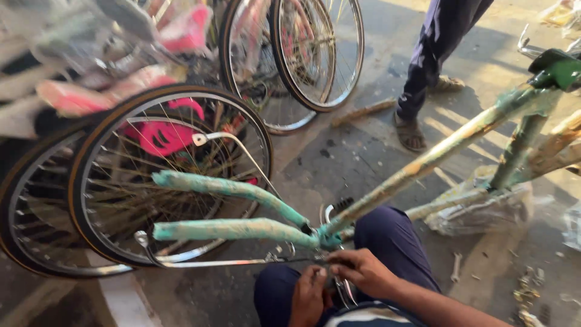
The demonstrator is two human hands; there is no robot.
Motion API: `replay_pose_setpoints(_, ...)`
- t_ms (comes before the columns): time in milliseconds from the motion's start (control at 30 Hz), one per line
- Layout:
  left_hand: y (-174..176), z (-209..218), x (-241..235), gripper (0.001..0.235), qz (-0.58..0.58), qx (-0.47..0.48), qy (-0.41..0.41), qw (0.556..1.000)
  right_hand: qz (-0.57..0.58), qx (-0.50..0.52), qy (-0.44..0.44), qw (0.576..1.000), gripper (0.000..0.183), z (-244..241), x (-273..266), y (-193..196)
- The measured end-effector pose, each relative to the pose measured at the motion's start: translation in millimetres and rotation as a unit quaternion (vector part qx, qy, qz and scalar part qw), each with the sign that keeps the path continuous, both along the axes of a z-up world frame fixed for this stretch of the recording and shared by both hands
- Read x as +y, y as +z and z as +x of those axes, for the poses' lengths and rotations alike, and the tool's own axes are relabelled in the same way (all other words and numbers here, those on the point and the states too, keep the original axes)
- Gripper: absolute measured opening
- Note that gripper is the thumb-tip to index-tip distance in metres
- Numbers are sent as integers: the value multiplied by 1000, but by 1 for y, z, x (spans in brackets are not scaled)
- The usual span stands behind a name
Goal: The person sits on the ground and works on the handlebar stem of a bicycle frame. They use a wrench to tighten a bolt on the stem and then wrap a green plastic strip around the handlebar area to secure it.
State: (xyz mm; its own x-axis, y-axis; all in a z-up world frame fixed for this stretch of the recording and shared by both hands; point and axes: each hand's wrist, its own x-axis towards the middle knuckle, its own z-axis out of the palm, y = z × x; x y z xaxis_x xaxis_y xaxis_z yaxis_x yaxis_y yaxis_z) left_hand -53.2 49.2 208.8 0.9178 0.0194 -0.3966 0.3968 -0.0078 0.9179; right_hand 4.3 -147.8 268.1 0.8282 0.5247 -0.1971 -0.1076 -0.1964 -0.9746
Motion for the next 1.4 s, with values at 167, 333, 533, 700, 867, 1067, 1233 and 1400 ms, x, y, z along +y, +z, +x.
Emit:
replay_pose_setpoints(167,47,-3,1,22,381,-336,-11,861,36,1,13,999,24,-1,-12,-25)
replay_pose_setpoints(333,69,-5,2,37,47,-224,-91,969,113,179,-54,976,25,-4,-1,-37)
replay_pose_setpoints(533,50,-5,7,30,114,-205,-36,971,109,213,-34,970,29,-2,3,-44)
replay_pose_setpoints(700,42,-7,7,31,109,-213,-16,971,140,175,-40,974,30,-4,6,-31)
replay_pose_setpoints(867,50,-8,6,37,137,-286,-55,947,161,187,-68,967,28,-2,7,-34)
replay_pose_setpoints(1067,40,-6,-1,31,137,-261,3,955,191,264,-109,939,29,-8,13,-48)
replay_pose_setpoints(1233,34,-8,-6,31,220,-298,6,929,154,226,-81,959,28,-15,17,-55)
replay_pose_setpoints(1400,34,-9,-6,32,237,-307,3,922,232,329,-121,907,21,-12,22,-53)
